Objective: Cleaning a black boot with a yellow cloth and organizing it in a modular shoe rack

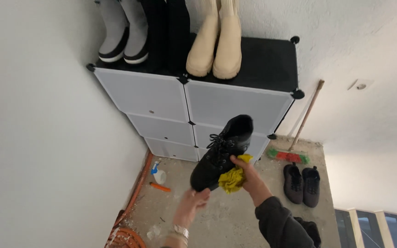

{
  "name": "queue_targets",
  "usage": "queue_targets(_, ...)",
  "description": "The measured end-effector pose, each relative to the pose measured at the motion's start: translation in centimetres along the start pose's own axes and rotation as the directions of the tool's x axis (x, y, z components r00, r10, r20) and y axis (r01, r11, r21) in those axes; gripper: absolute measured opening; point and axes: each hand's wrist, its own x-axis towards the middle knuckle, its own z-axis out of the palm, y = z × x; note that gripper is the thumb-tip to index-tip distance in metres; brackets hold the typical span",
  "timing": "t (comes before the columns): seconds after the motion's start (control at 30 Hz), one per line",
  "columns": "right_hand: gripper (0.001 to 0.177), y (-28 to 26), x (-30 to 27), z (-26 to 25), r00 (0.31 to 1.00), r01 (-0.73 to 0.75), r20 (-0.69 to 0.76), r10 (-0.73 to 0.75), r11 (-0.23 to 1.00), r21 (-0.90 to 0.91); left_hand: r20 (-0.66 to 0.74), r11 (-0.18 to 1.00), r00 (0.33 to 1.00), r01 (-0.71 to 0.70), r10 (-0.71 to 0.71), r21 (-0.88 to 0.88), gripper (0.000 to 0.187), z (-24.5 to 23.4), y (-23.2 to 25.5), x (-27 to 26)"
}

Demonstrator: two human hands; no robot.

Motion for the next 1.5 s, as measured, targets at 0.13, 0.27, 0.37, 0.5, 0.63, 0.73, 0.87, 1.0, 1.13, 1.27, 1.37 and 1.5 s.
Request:
queue_targets(0.13, 0.044, 5.0, 4.1, -1.7, 0.986, -0.165, 0.028, 0.164, 0.986, 0.037, 0.031, 0.715, 0.998, -0.015, 0.051, -0.699, 0.07, 0.5, -4.8, 3.6)
queue_targets(0.27, 0.054, 7.7, 5.1, -0.8, 0.976, -0.213, -0.054, 0.21, 0.975, -0.057, -0.145, 0.623, 0.978, -0.023, -0.147, -0.782, 0.046, -0.2, -5.0, 4.9)
queue_targets(0.37, 0.047, 10.8, 8.8, -2.8, 0.988, -0.128, 0.059, 0.143, 0.97, -0.208, -0.182, 0.607, 0.965, -0.03, -0.191, -0.794, 0.044, -1.0, -7.8, 7.6)
queue_targets(0.5, 0.032, 15.9, 20.6, -10.5, 1.0, 0.0, -0.016, -0.009, 0.877, -0.48, -0.249, 0.604, 0.941, -0.064, -0.228, -0.794, 0.04, -2.2, -15.4, 14.9)
queue_targets(0.63, 0.08, 15.8, 26.8, -13.2, 0.939, -0.018, -0.017, -0.344, -0.001, -1.0, -0.227, 0.589, 0.926, -0.007, -0.301, -0.808, 0.051, -2.9, -18.3, 19.5)
queue_targets(0.73, 0.091, 14.6, 29.3, -12.8, 0.939, -0.091, 0.081, -0.335, -0.466, -0.88, -0.168, 0.556, 0.9, 0.094, -0.402, -0.826, 0.062, -2.5, -19.6, 22.0)
queue_targets(0.87, 0.071, 16.0, 37.4, -17.2, 0.798, -0.216, 0.463, -0.385, -0.901, -0.376, -0.132, 0.531, 0.896, 0.128, -0.424, -0.838, 0.058, -2.5, -23.3, 26.1)
queue_targets(1.0, 0.067, 15.8, 40.9, -17.7, 0.741, -0.249, 0.55, -0.386, -0.918, -0.309, -0.14, 0.516, 0.901, 0.103, -0.41, -0.85, 0.06, -2.4, -26.5, 30.0)
queue_targets(1.13, 0.064, 15.4, 41.3, -16.5, 0.714, -0.281, 0.603, -0.355, -0.935, -0.218, -0.073, 0.492, 0.904, 0.16, -0.421, -0.856, 0.065, -2.5, -27.7, 32.3)
queue_targets(1.27, 0.069, 16.2, 43.5, -16.5, 0.781, -0.314, 0.506, -0.365, -0.931, -0.188, -0.08, 0.478, 0.884, 0.171, -0.461, -0.862, 0.061, -2.5, -26.9, 32.1)
queue_targets(1.37, 0.069, 17.3, 44.4, -16.5, 0.814, -0.295, 0.472, -0.34, -0.941, -0.169, -0.144, 0.483, 0.866, 0.124, -0.479, -0.867, 0.055, -2.5, -28.1, 32.6)
queue_targets(1.5, 0.03, 17.9, 39.3, -14.9, 0.763, -0.259, 0.548, -0.342, -0.939, -0.225, -0.085, 0.475, 0.852, 0.202, -0.516, -0.857, 0.066, -3.2, -25.6, 28.6)
